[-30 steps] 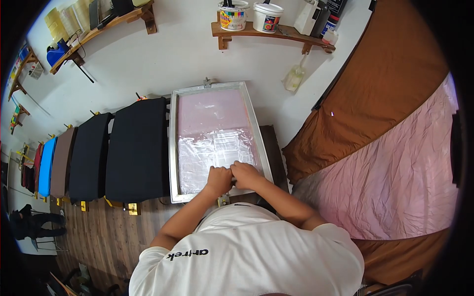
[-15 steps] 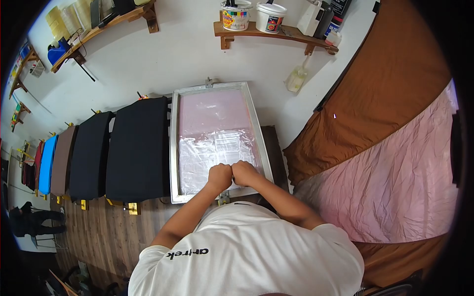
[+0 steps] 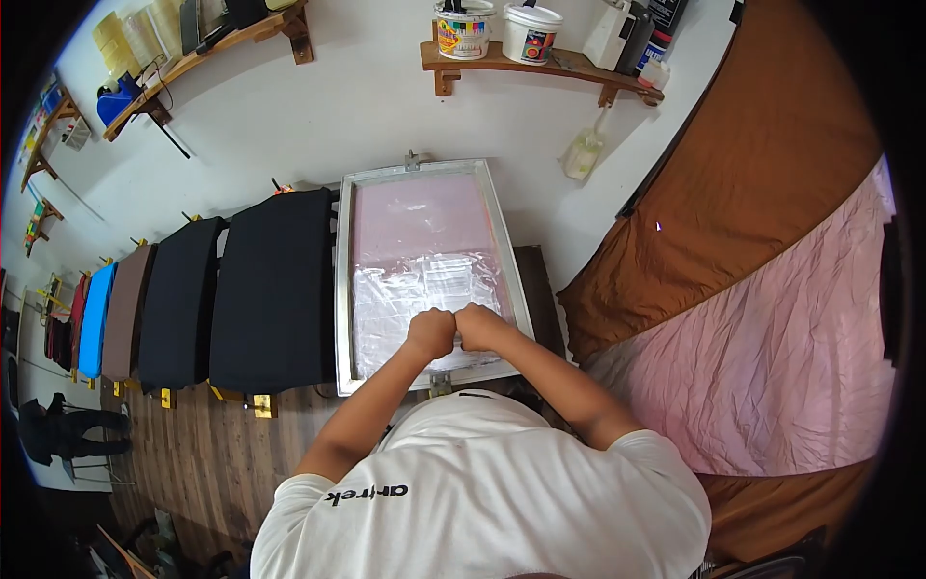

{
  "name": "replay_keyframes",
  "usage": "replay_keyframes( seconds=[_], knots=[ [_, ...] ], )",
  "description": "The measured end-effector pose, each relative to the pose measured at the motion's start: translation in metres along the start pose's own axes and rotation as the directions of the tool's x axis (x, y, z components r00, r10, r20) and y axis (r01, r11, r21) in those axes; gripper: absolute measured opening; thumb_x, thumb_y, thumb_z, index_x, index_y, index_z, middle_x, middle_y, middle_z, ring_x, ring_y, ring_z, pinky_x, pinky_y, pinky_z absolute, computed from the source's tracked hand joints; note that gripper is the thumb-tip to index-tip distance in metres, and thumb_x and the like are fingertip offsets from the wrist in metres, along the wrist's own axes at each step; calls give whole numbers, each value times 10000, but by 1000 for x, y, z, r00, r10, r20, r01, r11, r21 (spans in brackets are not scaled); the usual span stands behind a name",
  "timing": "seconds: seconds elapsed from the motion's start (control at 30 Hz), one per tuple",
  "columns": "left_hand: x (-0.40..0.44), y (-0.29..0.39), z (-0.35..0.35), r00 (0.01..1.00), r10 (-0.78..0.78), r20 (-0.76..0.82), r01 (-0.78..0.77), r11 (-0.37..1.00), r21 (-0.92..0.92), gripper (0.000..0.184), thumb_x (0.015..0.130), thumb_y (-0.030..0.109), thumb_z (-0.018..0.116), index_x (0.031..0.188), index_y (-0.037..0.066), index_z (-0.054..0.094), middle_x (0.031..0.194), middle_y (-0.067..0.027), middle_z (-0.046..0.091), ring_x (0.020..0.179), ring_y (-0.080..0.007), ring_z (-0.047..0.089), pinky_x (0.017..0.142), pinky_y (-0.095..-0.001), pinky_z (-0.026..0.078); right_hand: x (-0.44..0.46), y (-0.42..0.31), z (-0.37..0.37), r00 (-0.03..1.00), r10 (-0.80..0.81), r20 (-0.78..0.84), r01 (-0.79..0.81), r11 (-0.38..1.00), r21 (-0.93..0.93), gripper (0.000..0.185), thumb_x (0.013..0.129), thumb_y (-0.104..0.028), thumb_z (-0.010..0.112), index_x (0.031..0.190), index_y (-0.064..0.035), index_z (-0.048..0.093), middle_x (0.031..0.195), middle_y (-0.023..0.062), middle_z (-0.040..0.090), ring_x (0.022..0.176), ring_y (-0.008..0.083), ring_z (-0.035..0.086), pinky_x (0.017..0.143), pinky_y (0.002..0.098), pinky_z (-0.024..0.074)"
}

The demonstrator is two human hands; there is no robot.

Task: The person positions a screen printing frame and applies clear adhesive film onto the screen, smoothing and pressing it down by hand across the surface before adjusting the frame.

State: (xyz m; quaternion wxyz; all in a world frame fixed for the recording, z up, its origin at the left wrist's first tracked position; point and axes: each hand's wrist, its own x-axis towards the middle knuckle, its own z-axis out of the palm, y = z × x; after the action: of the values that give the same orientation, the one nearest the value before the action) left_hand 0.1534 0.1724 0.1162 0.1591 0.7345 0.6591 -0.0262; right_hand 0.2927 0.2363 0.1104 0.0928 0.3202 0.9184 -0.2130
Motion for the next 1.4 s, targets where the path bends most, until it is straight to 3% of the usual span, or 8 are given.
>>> replay_keyframes(
  seconds=[0.37,0.87,1.4],
  knots=[
    [2,2,5,995,-55,-84,54,998,-19,117,781,68,658,864,39,735,873,-202,730,826,-342,739,718,-424,611,2,0,0,998,54,-25,-54,998,32,257,690,0,713,946,0,735,962,231,717,911,371,719,810,432,593],
    [4,-3,0,1000,2,-20,-3,1000,-18,205,695,170,784,850,46,731,866,-187,733,823,-327,737,734,-413,613,1,-3,-7,999,53,-7,-53,999,-2,316,663,-98,795,959,-2,739,966,216,725,902,356,721,816,421,597],
    [-1,-4,12,988,34,-150,-42,998,-48,158,711,187,739,777,46,715,760,-186,711,708,-339,721,664,-438,600,-3,0,9,993,27,-112,-21,998,54,245,683,-82,752,916,-10,733,981,221,710,923,373,704,825,450,580]
  ],
)
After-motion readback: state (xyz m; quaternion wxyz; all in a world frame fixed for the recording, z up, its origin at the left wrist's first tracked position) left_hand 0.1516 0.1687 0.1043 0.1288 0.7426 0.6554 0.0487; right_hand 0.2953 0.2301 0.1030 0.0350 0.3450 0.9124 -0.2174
